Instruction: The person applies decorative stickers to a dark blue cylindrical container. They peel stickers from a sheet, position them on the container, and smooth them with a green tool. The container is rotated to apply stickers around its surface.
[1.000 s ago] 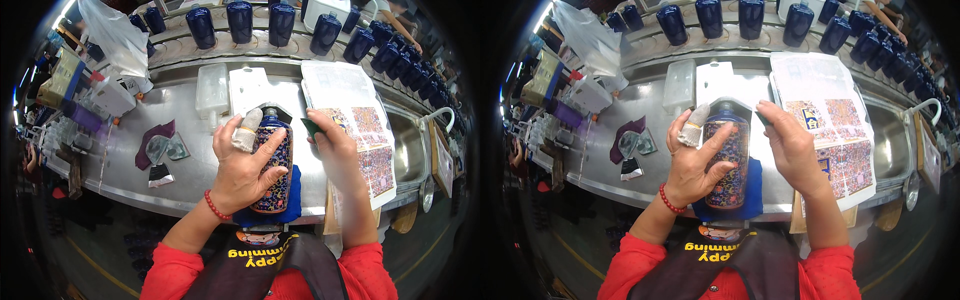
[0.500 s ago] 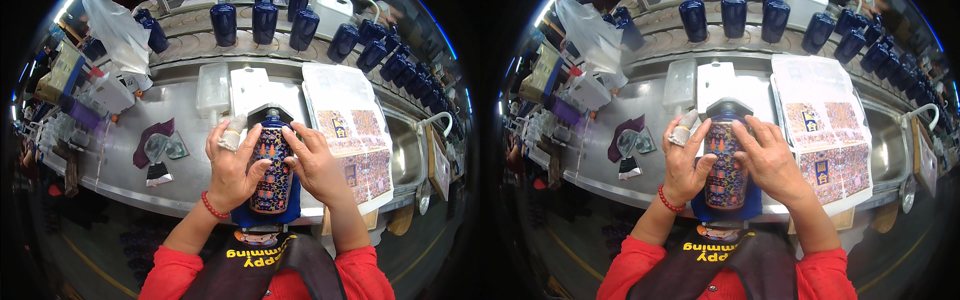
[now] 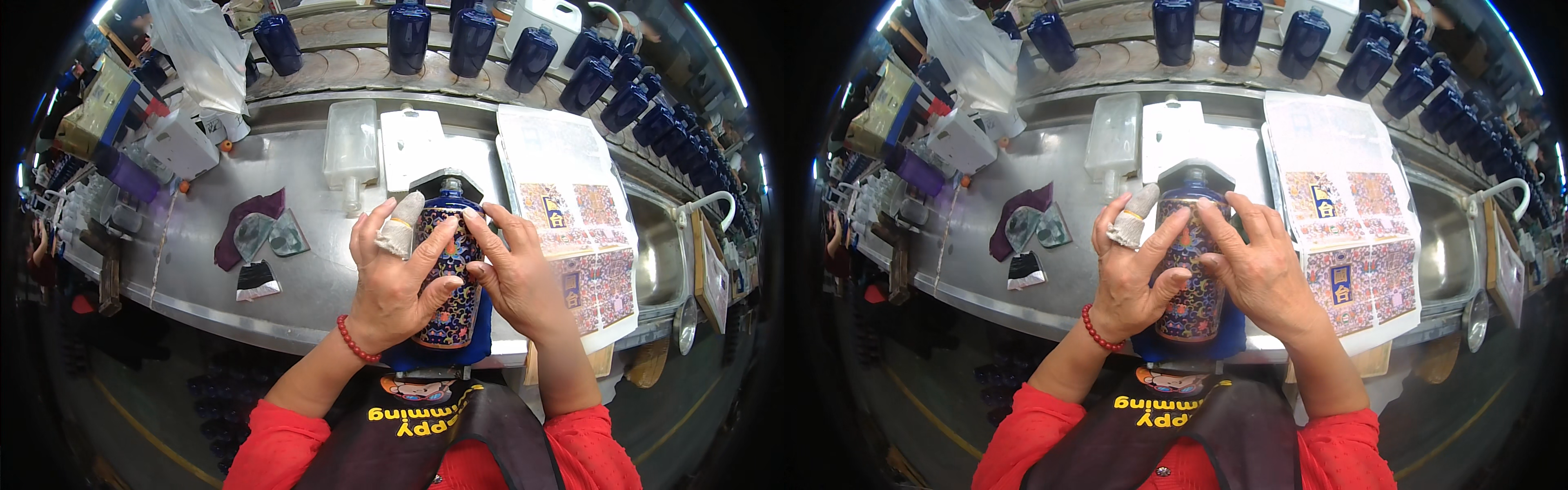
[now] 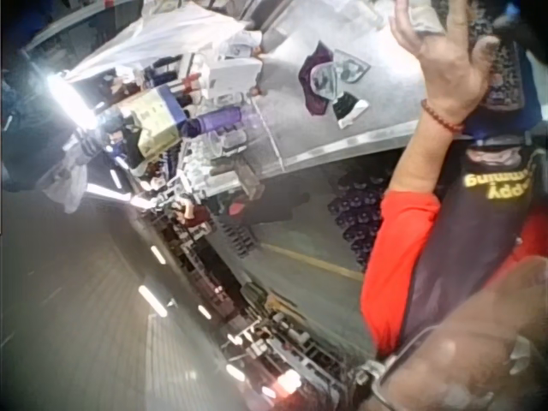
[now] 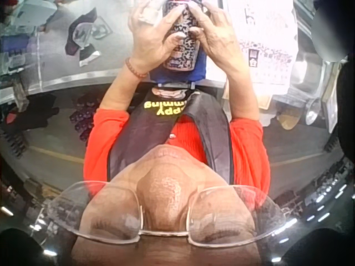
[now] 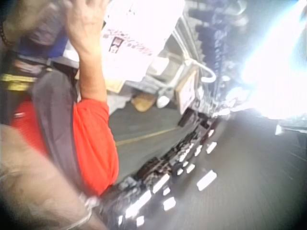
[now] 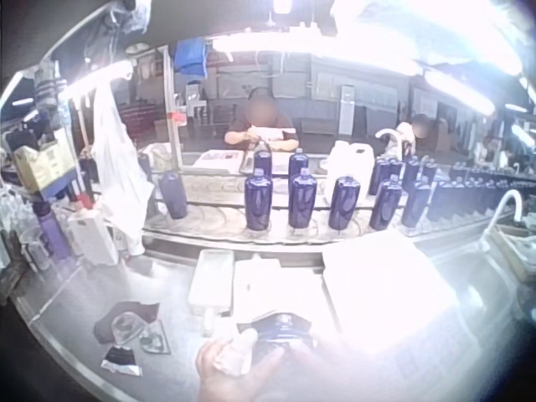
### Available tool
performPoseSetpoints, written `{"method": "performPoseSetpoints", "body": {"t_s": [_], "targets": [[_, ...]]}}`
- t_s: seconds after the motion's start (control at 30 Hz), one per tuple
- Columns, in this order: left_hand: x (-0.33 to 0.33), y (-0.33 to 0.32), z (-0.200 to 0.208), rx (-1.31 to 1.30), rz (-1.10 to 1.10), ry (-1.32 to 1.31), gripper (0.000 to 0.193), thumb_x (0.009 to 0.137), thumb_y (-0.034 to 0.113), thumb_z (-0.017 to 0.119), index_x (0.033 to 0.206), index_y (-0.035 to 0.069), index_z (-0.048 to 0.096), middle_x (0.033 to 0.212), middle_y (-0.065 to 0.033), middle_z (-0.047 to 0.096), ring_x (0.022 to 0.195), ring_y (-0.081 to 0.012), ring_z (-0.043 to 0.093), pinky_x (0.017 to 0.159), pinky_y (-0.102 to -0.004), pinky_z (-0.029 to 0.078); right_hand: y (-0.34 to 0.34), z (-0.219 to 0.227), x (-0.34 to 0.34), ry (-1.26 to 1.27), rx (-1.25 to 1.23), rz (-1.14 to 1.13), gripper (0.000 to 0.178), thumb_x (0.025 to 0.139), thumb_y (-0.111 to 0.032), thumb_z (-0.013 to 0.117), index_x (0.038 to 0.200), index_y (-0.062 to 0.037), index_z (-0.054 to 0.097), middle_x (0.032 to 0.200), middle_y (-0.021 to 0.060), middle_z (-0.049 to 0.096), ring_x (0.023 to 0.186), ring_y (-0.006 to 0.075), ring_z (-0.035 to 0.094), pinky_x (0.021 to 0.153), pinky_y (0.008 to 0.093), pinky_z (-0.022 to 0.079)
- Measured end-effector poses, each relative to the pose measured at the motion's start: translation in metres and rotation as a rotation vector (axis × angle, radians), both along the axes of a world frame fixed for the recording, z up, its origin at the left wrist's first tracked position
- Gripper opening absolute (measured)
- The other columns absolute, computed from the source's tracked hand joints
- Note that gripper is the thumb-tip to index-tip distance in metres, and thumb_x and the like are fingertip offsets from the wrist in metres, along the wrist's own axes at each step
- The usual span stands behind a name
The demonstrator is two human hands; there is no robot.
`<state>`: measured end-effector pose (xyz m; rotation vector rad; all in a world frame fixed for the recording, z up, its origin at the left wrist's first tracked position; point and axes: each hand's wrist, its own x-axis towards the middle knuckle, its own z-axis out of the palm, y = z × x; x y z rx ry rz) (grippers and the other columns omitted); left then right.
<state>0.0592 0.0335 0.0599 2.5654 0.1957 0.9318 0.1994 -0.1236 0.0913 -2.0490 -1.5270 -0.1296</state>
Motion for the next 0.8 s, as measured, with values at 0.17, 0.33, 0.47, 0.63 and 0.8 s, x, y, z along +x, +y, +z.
{"method": "performPoseSetpoints", "body": {"t_s": [0.17,0.33,0.47,0.63,0.8], "targets": [[0.004,-0.0013,0.0011,-0.004,0.006,0.031,0.063,0.1,0.058,0.051,0.141,0.011,0.061,0.137,-0.018,0.06,0.14,-0.0387,0.029,0.114,-0.0606,0.02,-0.0003,-0.001,-0.0004,-0.004,-0.012,-0.01,0.057,0.087,-0.018,0.075,0.141,-0.0096,0.058,0.135,0.0247,0.052,0.12,0.0413,0.053,0.101,0.0474,0.048],[0.0087,-0.0002,0.0024,0.018,0.025,0.008,0.064,0.101,0.059,0.048,0.141,0.011,0.061,0.133,-0.0172,0.062,0.14,-0.0388,0.029,0.114,-0.0607,0.019,0.0001,-0.0023,-0.0003,0.047,0.002,-0.017,0.058,0.088,-0.019,0.075,0.143,-0.0098,0.056,0.135,0.0248,0.052,0.12,0.0421,0.053,0.101,0.0471,0.047],[0.0085,0.0006,0.0043,0.048,0.04,0.033,0.065,0.101,0.06,0.047,0.141,0.011,0.06,0.134,-0.017,0.061,0.139,-0.0389,0.029,0.114,-0.0605,0.019,-0.0001,-0.003,-0.0002,0.042,-0.012,-0.023,0.06,0.089,-0.019,0.074,0.145,-0.0098,0.055,0.136,0.0244,0.052,0.12,0.0422,0.052,0.101,0.0471,0.047],[0.0071,0.0004,0.0022,-0.009,0.038,0.022,0.069,0.1,0.06,0.049,0.142,0.007,0.058,0.134,-0.0188,0.061,0.139,-0.0394,0.03,0.114,-0.0611,0.02,-0.0022,-0.004,0.0,0.092,-0.002,-0.029,0.063,0.089,-0.019,0.075,0.147,-0.0087,0.052,0.137,0.024,0.051,0.121,0.042,0.052,0.102,0.047,0.046],[0.0037,0.0043,-0.0038,-0.044,0.046,0.021,0.071,0.099,0.06,0.051,0.144,0.005,0.056,0.136,-0.0185,0.059,0.139,-0.0398,0.031,0.114,-0.061,0.019,-0.0054,-0.0046,-0.0007,0.113,-0.066,-0.045,0.06,0.096,-0.028,0.066,0.15,-0.0103,0.048,0.142,0.0211,0.05,0.127,0.0403,0.05,0.107,0.0463,0.043]]}}
